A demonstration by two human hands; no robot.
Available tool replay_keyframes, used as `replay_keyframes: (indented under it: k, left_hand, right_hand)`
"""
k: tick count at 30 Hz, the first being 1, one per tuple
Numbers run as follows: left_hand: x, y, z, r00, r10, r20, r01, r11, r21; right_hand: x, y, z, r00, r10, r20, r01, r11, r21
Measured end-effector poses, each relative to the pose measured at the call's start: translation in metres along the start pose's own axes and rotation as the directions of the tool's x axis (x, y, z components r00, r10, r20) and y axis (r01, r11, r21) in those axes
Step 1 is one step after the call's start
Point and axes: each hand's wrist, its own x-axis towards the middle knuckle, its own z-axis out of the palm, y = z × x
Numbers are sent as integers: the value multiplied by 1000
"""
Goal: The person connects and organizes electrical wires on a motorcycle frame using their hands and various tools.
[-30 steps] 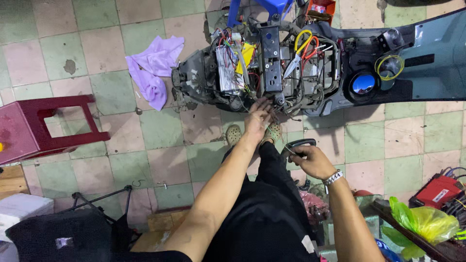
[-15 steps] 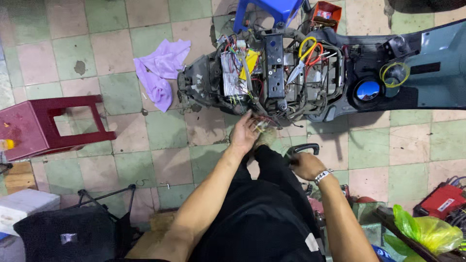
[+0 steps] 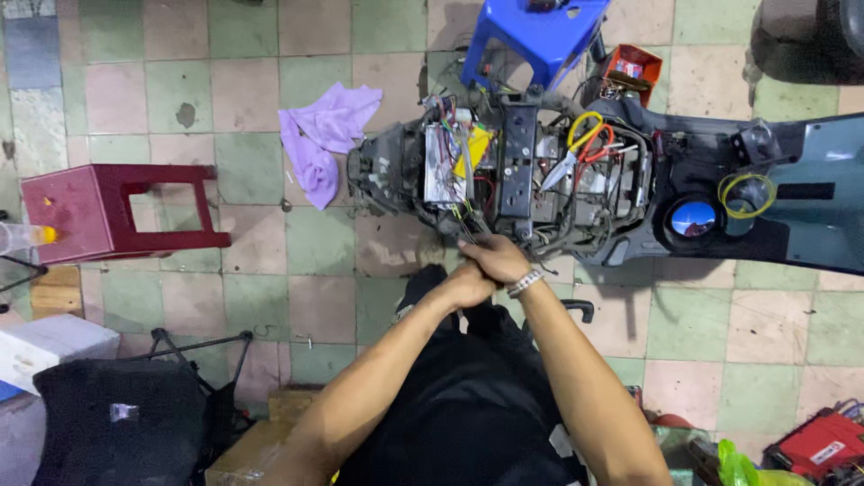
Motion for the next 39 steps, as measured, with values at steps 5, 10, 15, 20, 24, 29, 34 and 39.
replay_keyframes:
  k: [5,10,15,20,24,29,34,39]
  left_hand:
    - [-19,28,-78,980,-179,90,76,746,661]
    - [97,-8,-194,875,143,-462,5,952,305]
    - [252,7,-228,878,92,-470,-34,991,130]
    - [300,57,-217,919,-230,-320,315,916,246]
    - [306,68,-208,991,6,-132,92,680,728]
    - [322,63,-222,939,103,328,-325,578,748]
    - [351,26,-234,830,224,511,-525,625,578]
    - [346,-12,-223,794,441,419,-568,785,249]
  right_hand:
    - [9,-31,13,986,-19,-164,0,994,-113]
    - [2,-56,37,977,81,-196,-50,986,159]
    - [9,-76,50,961,22,-276,-38,998,-52]
    - [12,-89,57,941,135,-310,-131,991,33]
    - [16,-97,61,926,202,-319,-155,974,166]
    - [19,-96,57,924,212,-320,-142,963,229]
    - [23,-100,52,908,250,-336,-159,948,277]
    - [28,-101,50,904,289,-316,-167,917,363]
